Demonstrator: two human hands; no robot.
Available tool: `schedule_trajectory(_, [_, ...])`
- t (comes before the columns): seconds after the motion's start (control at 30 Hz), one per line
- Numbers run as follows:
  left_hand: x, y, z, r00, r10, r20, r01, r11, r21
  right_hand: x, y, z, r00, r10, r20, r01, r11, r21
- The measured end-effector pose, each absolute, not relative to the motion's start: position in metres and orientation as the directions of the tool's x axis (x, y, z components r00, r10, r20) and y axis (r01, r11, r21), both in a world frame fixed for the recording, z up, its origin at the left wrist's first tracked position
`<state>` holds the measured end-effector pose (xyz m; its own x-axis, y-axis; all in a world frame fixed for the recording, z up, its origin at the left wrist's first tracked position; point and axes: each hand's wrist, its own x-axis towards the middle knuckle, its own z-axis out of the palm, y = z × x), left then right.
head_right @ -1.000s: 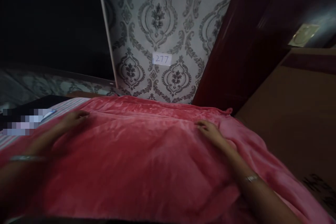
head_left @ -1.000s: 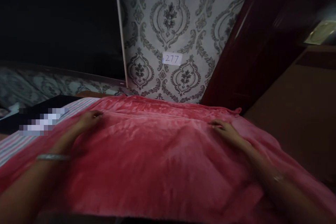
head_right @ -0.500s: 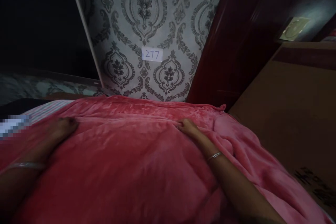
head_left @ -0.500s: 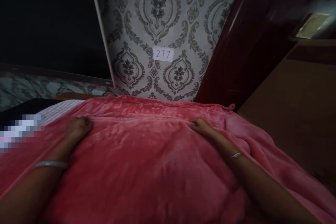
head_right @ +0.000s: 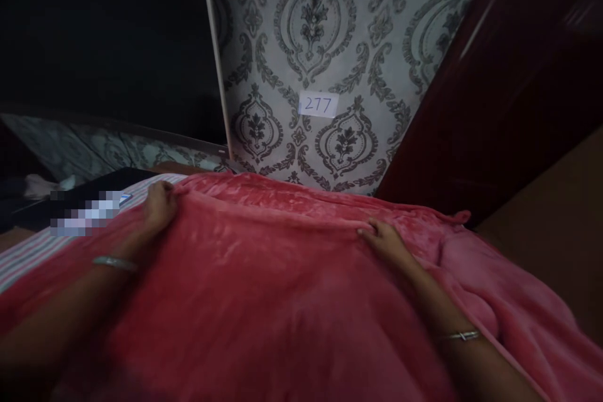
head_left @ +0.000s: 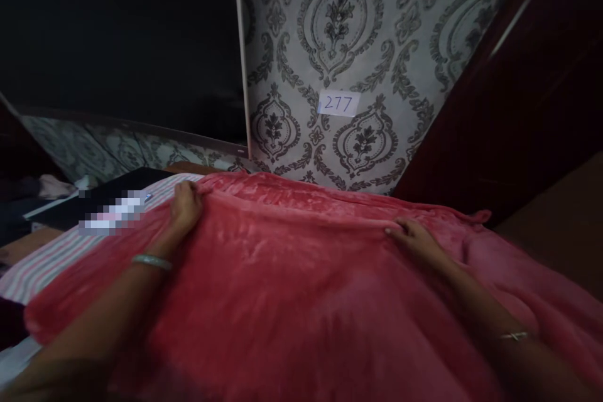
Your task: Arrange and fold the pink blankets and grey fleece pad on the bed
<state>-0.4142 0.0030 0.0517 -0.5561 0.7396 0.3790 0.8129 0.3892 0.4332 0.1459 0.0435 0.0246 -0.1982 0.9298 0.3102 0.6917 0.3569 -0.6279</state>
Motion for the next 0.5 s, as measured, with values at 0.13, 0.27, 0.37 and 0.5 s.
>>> schedule_trajectory(0.13, [-0.429,0.024,0.063,-0.624,0.722,0.299,0.763,0.479,0.435,0.132,0.069,0.018,-0.134,0.941,0.311,0.71,0.31,-0.632])
schedule_trajectory(0.27, [-0.435,0.034,0.033,-0.623,0.767,0.156,0.748,0.525,0.406,0.124,0.078,-0.01,-0.151,0.978,0.142,0.765,0.207,-0.61])
schedule_trajectory(0.37, [-0.439,0.033,0.01,-0.614,0.779,0.128,0.75,0.524,0.403,0.129,0.077,-0.028,-0.145,0.986,0.086,0.75,0.166,-0.64])
schedule_trajectory(0.5, [-0.446,0.033,0.004,-0.608,0.788,0.099,0.727,0.503,0.466,0.136,0.079,-0.03,-0.2,0.979,0.049,0.721,0.181,-0.669])
